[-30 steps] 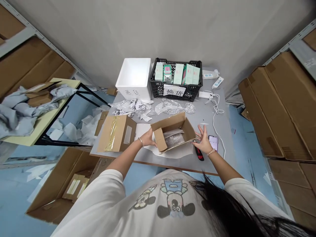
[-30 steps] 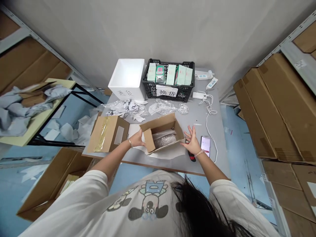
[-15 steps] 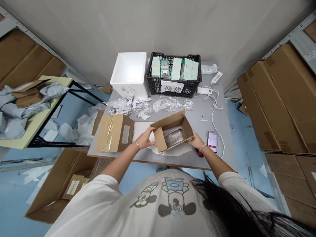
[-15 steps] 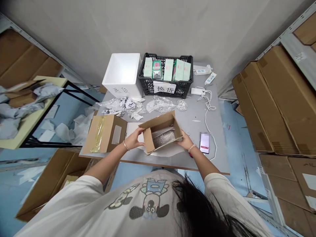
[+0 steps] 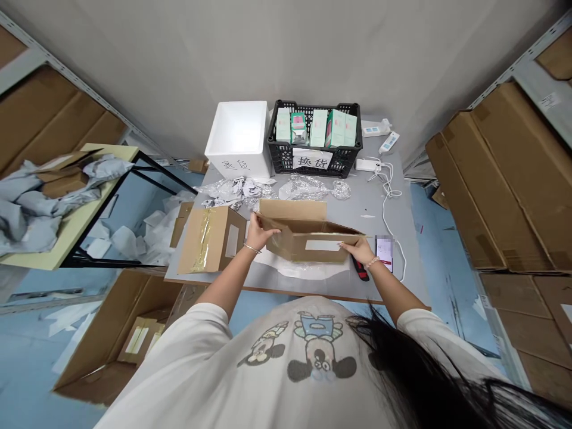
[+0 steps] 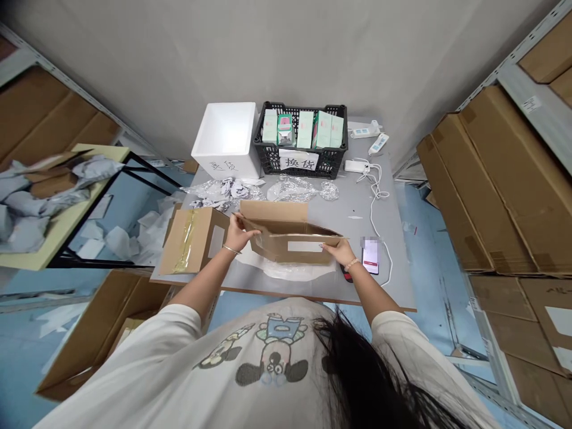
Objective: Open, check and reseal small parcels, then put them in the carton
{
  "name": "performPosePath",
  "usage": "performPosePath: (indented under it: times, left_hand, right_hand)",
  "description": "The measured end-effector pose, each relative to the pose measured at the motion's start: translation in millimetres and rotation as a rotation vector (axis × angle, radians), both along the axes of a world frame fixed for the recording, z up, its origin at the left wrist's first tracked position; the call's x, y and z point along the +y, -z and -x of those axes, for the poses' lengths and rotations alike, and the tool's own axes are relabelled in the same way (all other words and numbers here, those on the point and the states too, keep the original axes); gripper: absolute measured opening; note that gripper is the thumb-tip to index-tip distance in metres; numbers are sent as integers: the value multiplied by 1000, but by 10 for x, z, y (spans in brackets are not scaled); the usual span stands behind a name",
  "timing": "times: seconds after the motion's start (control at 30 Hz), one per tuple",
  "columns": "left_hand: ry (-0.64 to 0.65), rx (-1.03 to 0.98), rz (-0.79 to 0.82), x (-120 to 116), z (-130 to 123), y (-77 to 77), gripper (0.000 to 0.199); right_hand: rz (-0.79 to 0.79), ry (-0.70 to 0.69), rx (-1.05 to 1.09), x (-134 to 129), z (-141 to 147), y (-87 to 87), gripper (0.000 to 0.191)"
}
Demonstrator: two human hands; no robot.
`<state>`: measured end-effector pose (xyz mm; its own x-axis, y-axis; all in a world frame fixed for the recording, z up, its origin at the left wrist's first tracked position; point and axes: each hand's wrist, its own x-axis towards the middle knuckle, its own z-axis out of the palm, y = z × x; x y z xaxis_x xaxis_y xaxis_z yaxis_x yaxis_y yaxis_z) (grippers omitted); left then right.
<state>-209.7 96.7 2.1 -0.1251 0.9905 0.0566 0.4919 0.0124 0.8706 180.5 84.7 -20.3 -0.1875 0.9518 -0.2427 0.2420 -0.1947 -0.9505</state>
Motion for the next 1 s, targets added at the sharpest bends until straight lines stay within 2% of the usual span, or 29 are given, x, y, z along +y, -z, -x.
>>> performPosePath:
  times: [0.07,0.13,0.27,0.43,0.53,0.6,0.7,0.77,0.87,0.93,1.0]
  left_hand:
    - [-82,-33,-11,106,-58,32,90]
    - [-132,-83,24,202,-167,133,94]
    - [-213,-127,241,274,-373,533,94]
    - [-259,-126,619,-6,-301,1131,68]
    - [-237,-109,686,-211,-184,1322,55]
    - [-246,-165,695,-293,-129,1341,53]
    - [-214,-466,711,-366,-79,1239,54]
    - [-114,-681,767,-426,-57,1124,60]
    - [22,-812,853,-569,-48,941,66]
    - [19,-838,799,-683,-61,827,65]
    - [-39,-861,681,-795,-80,715,64]
  right_hand:
    - [38,93,57,41,-3,19,44]
    - [106,201,143,101,18,106,50]
    - [310,348,234,204,66,457,51]
    - [481,413,140,171,96,970,48]
    - [504,409,77,108,117,1165,43]
    - [518,404,61,93,126,1207,41]
    - [547,413,157,144,126,1128,39]
    - [540,445,256,212,118,993,39]
    - [524,450,318,306,81,714,38]
    - [542,368,351,338,30,516,34]
    - [522,309,393,334,-37,348,33]
